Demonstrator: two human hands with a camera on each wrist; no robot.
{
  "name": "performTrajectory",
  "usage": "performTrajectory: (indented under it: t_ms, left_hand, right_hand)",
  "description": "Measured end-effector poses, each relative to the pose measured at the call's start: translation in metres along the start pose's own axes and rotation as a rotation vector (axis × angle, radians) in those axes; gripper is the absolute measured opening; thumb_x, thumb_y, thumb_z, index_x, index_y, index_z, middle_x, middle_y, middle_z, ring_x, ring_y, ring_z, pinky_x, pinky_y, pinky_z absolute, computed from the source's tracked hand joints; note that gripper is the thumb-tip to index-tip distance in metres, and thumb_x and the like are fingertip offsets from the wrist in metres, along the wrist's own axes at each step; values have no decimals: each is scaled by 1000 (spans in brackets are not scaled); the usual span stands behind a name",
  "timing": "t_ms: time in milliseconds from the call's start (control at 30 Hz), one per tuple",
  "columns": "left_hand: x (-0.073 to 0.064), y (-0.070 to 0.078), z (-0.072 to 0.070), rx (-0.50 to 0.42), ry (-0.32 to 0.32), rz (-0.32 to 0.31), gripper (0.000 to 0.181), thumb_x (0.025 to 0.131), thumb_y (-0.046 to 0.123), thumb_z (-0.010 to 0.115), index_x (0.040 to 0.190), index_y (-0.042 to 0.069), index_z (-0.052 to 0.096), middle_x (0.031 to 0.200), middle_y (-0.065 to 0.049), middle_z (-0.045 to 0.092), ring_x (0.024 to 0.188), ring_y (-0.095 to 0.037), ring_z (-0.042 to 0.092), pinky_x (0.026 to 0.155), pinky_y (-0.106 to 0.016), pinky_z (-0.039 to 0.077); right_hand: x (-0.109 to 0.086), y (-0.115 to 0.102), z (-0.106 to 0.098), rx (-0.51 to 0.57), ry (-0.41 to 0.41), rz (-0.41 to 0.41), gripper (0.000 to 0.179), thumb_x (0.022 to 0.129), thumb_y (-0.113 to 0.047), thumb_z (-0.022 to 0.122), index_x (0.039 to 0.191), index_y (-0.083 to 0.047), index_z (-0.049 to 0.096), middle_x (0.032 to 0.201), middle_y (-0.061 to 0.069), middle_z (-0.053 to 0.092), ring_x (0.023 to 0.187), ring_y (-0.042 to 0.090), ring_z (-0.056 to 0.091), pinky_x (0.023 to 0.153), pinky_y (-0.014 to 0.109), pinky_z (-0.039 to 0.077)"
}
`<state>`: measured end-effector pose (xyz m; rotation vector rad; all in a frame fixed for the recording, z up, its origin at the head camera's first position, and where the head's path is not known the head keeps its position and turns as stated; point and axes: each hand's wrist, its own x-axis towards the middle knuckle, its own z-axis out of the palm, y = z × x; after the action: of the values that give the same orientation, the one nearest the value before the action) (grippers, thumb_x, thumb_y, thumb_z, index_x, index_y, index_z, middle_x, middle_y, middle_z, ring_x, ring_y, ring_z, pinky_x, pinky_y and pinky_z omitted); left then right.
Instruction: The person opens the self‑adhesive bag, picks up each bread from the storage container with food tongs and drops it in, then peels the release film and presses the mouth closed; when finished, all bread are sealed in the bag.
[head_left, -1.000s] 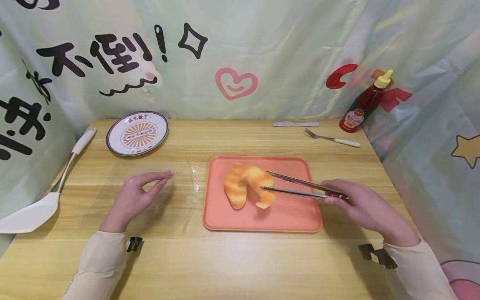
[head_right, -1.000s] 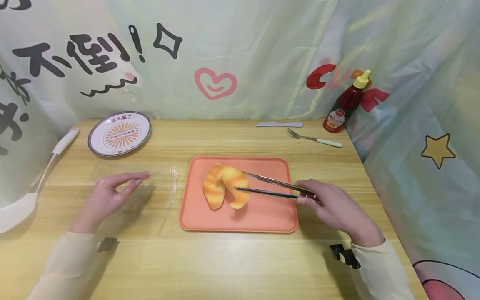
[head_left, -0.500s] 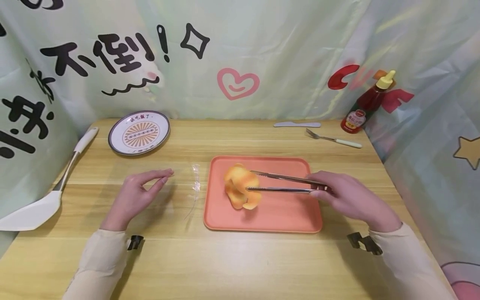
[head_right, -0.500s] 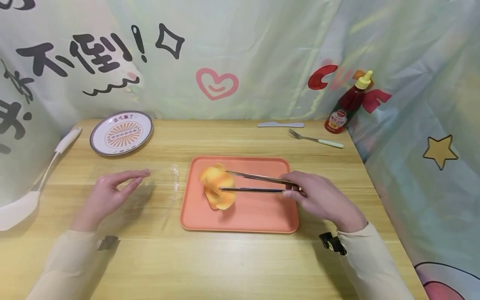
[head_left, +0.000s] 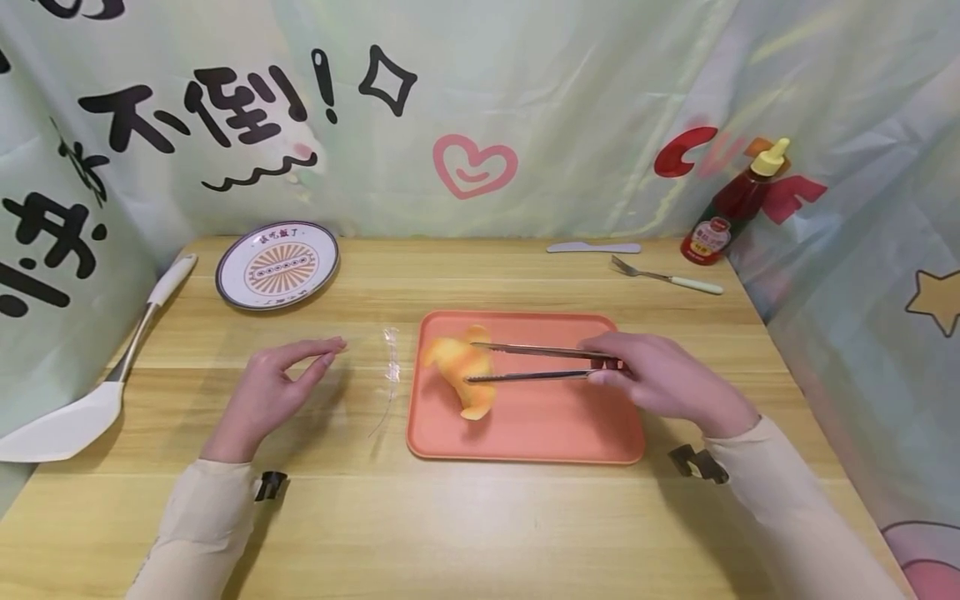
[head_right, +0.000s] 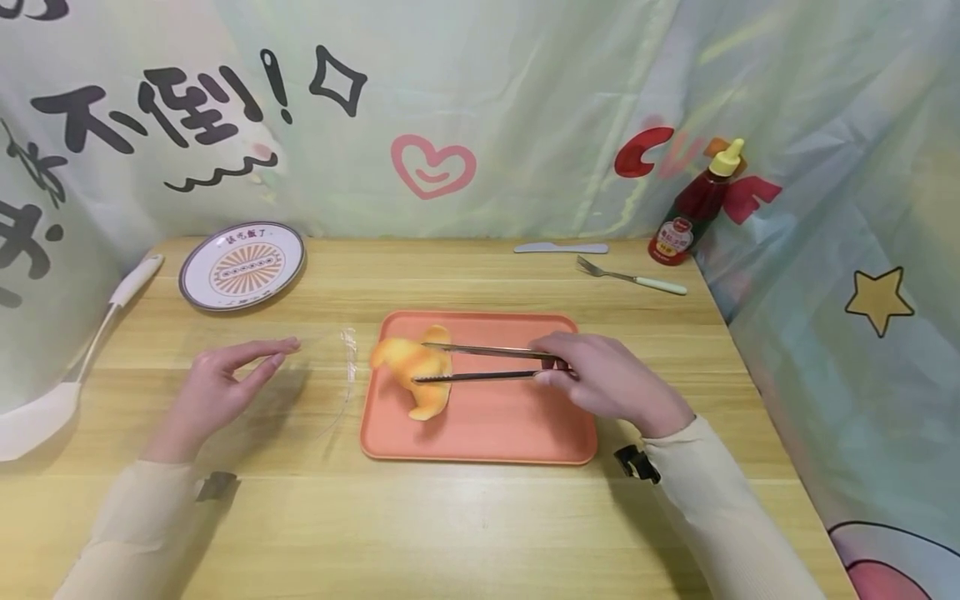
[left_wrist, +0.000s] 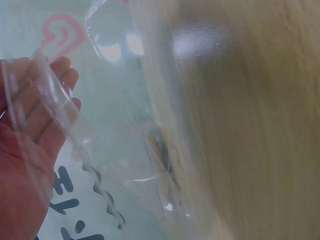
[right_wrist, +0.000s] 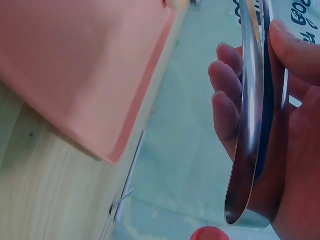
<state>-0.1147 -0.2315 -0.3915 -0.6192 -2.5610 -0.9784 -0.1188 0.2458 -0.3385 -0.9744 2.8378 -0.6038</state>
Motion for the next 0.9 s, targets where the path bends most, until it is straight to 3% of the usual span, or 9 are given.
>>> performTrajectory:
  t_ms: [167,533,900]
  left_hand:
    - [-1,1,0,1,-4,-2,22,90,-1,69,109,7,75,110,-3,72,101,-25,68,91,-8,40]
    - [0,-1,1,16,-3,-1,22,90,-1,69,109,7,75,111,-3,72,102,-25,68,92,-8,39]
    - [-1,-4,1,-12,12,27,23,88,-4,70,109,6,75,111,-3,72,101,-24,68,92,-9,41]
  right_hand:
    - [8,-1,3,-16,-11,-30,28,94,-20,69,120,-11,65,84,-12,55,73,7,51,65,31,45]
    - [16,-4,12,-28,-19,-76,28,93,-20,70,119,-10,66,85,-13,55,72,6,50,64,30,45]
    - [38,-21,16,-45,-59,-92,30,93,-26,70,121,-14,66,87,-12,56,71,8,49,58,28,41]
